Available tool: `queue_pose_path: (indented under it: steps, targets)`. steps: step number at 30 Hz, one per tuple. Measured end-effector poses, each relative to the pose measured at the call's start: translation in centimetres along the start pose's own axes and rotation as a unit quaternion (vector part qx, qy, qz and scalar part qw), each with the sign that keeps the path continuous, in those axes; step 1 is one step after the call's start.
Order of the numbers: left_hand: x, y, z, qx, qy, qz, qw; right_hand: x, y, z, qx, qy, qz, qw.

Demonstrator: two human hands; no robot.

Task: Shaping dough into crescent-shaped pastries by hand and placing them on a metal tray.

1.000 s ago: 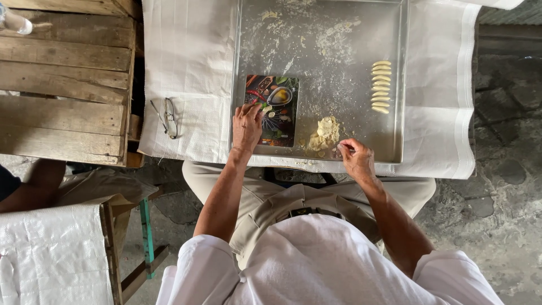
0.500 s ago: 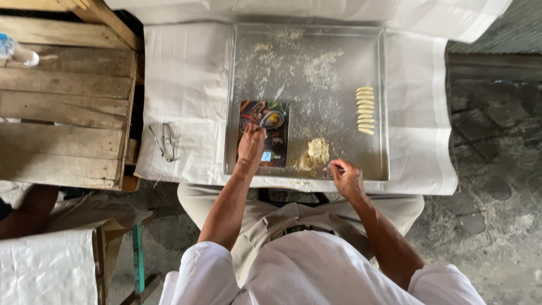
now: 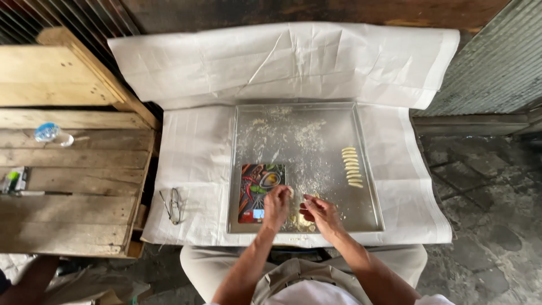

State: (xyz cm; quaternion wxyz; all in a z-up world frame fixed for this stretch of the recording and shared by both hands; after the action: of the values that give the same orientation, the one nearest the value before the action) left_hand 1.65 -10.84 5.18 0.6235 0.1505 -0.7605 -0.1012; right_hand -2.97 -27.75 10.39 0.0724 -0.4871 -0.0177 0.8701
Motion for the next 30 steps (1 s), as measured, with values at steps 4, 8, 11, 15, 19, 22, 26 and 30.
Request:
queue_pose_path:
  steps: [4,8,11,15,19,22,26,30]
  targets:
    - [3.7,0.7,0.6,-0.015,-0.016,-0.043,0.999,-1.5,-1.9,-1.0,-0.014,-0.036,-0.099,0.994]
    - [5.3,1.2,1.5,-0.037,-0.096,-0.061,0.993,-1.7,-0.9,-1.4,-0.051,-0.083,-0.136,0.986]
    - [6.3,1.1,1.3,-0.033,-0.202,-0.047,0.978,-2.1,-0.5,-1.6,-0.099,-0.106,-0.166,0.975]
    - [3.7,-0.6,1.8,-0.047,-0.199,-0.006,0.979,-1.0,0.5,-2.2,-0.086,-0.12,-0.194,0.97]
    - [8.8,0.8,1.8,-0.084,-0.121,0.025,0.989,0.3,1.5,-3.4,-0.094,-0.077,-0.142,0.982]
    - [8.0,0.2,2.7,-0.079,0.062,0.21,0.973,0.0,1.5,-3.1,-0.086,-0.028,-0.103,0.991]
    - [9.7,0.5,3.3,-0.029,0.13,0.346,0.929,-2.1,0.4,-1.3,-0.068,0.035,-0.064,0.995]
    - [10.8,1.3,2.5,-0.023,0.109,0.363,0.925,-2.8,0.5,-2.2,-0.108,0.06,-0.05,0.991]
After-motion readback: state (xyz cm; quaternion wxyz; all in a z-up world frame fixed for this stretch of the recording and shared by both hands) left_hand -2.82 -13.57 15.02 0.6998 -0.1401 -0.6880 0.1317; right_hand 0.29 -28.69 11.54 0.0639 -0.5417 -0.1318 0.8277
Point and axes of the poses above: each hand's wrist, its own z-axis away from the middle knuckle, its own y-axis out of the back of the hand, x = y × z, the point moved 2 cm from there along -z, towards the middle knuckle, and after that the axes turned 7 degrees about -y, right-handed, at the moved point
